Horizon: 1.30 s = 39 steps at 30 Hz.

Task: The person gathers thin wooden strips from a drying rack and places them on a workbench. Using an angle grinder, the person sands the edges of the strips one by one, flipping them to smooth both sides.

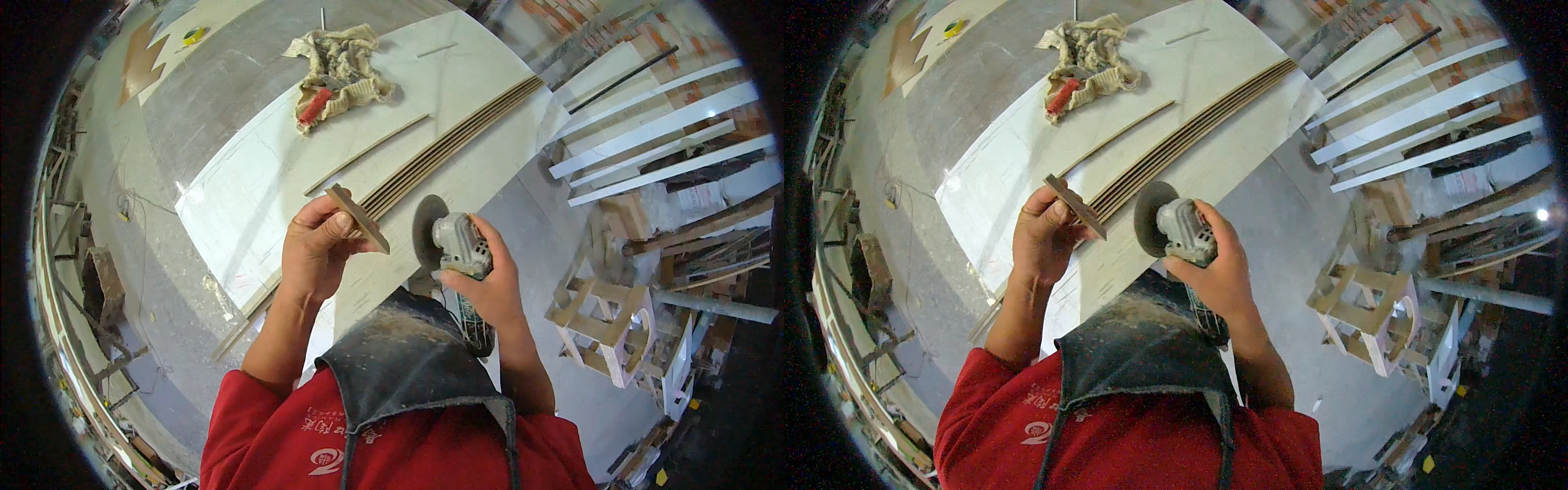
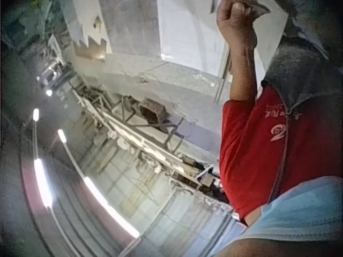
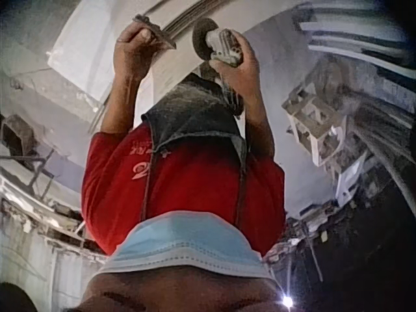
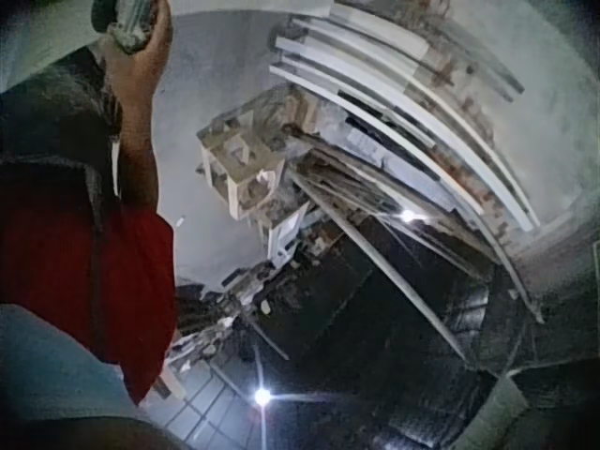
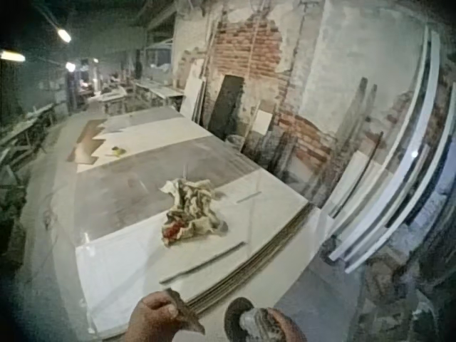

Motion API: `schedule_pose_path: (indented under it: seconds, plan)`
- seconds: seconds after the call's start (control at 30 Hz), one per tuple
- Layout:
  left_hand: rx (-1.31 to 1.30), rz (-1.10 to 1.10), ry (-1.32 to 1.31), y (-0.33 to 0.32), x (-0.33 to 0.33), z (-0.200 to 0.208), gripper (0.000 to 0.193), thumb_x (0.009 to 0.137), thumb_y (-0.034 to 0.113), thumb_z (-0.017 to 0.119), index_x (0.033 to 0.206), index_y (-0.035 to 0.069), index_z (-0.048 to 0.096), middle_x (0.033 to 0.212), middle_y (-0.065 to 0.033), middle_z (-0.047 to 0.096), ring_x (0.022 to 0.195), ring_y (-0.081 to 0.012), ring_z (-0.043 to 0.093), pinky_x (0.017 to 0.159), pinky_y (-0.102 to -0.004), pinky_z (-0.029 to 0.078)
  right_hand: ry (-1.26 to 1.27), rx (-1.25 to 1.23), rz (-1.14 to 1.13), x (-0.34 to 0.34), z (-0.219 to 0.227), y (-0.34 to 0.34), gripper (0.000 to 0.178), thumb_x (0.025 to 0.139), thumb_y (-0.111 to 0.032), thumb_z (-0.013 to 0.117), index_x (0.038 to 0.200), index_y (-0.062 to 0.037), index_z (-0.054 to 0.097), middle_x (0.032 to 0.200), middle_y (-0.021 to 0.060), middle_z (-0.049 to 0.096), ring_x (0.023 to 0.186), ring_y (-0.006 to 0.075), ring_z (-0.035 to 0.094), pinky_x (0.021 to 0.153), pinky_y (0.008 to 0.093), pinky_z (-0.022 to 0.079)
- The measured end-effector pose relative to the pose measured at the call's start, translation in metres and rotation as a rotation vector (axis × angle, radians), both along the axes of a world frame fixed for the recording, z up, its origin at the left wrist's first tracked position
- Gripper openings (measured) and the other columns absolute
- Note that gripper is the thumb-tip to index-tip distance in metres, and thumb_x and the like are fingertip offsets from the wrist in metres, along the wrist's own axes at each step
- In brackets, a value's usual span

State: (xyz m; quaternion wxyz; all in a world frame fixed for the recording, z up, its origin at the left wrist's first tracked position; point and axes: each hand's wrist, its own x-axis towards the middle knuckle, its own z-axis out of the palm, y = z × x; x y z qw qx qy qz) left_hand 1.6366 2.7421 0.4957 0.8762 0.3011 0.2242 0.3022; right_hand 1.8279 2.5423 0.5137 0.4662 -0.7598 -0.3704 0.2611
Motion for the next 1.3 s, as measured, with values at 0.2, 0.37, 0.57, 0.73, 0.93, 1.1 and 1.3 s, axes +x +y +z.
schedule_pose_path:
  seconds: [0.2,0.37,0.57,0.73,0.93,1.1,1.3]
  plan:
    - [-0.119,-0.027,-0.116,0.002,-0.003,-0.008,0.031,0.091,0.018,0.077,0.117,0.005,0.068,0.098,-0.0092,0.071,0.095,-0.0255,0.072,0.073,-0.0434,0.067,0.116,0.015,-0.029,0.0,0.004,0.0,0.086,0.068,-0.012,0.089,0.145,-0.004,0.052,0.136,0.017,0.059,0.125,0.0284,0.058,0.106,0.0391,0.045]
    - [-0.055,-0.043,-0.018,-0.001,-0.002,-0.01,0.023,0.093,0.014,0.075,0.112,0.004,0.069,0.097,-0.0086,0.071,0.092,-0.0251,0.072,0.077,-0.0444,0.066,0.014,0.079,0.063,-0.004,0.023,0.009,0.087,0.068,-0.014,0.089,0.146,-0.005,0.051,0.13,0.0164,0.059,0.12,0.0292,0.059,0.104,0.0402,0.047]
    - [0.065,-0.066,-0.034,-0.004,-0.006,-0.014,0.019,0.089,0.011,0.079,0.104,0.003,0.069,0.097,-0.0097,0.073,0.088,-0.0237,0.072,0.077,-0.0442,0.064,-0.085,0.15,0.19,-0.005,0.047,0.037,0.084,0.071,-0.016,0.087,0.146,-0.0088,0.051,0.124,0.0159,0.06,0.115,0.0308,0.06,0.1,0.0412,0.049]
    - [0.101,-0.031,-0.036,-0.002,-0.01,-0.018,0.015,0.088,0.005,0.078,0.101,0.002,0.07,0.094,-0.009,0.074,0.086,-0.0218,0.072,0.077,-0.0404,0.062,-0.042,0.133,0.278,-0.009,0.057,0.053,0.084,0.071,-0.016,0.087,0.146,-0.0102,0.051,0.118,0.0147,0.06,0.111,0.0302,0.062,0.096,0.041,0.05]
    - [0.091,-0.015,-0.021,0.005,-0.015,-0.025,0.016,0.088,0.003,0.078,0.102,0.003,0.071,0.096,-0.0098,0.075,0.086,-0.0215,0.072,0.077,-0.0371,0.061,-0.08,0.111,0.325,-0.012,0.051,0.052,0.085,0.07,-0.017,0.088,0.146,-0.0105,0.05,0.118,0.0159,0.06,0.11,0.0319,0.062,0.094,0.0416,0.05]
    - [0.103,0.005,-0.076,0.011,-0.014,-0.014,0.016,0.088,0.004,0.078,0.103,0.004,0.07,0.099,-0.0136,0.074,0.089,-0.026,0.073,0.08,-0.0445,0.063,-0.079,0.069,0.309,-0.011,0.041,0.045,0.085,0.07,-0.017,0.088,0.146,-0.0095,0.051,0.12,0.0168,0.061,0.111,0.0329,0.062,0.096,0.042,0.05]
    - [0.102,0.023,-0.033,0.012,-0.015,-0.001,0.026,0.083,0.011,0.084,0.101,0.005,0.066,0.092,-0.0142,0.071,0.084,-0.0276,0.072,0.071,-0.0413,0.063,0.055,0.004,0.244,-0.002,0.015,0.031,0.085,0.069,-0.017,0.089,0.145,-0.008,0.052,0.13,0.0167,0.061,0.121,0.0306,0.061,0.103,0.0406,0.048]
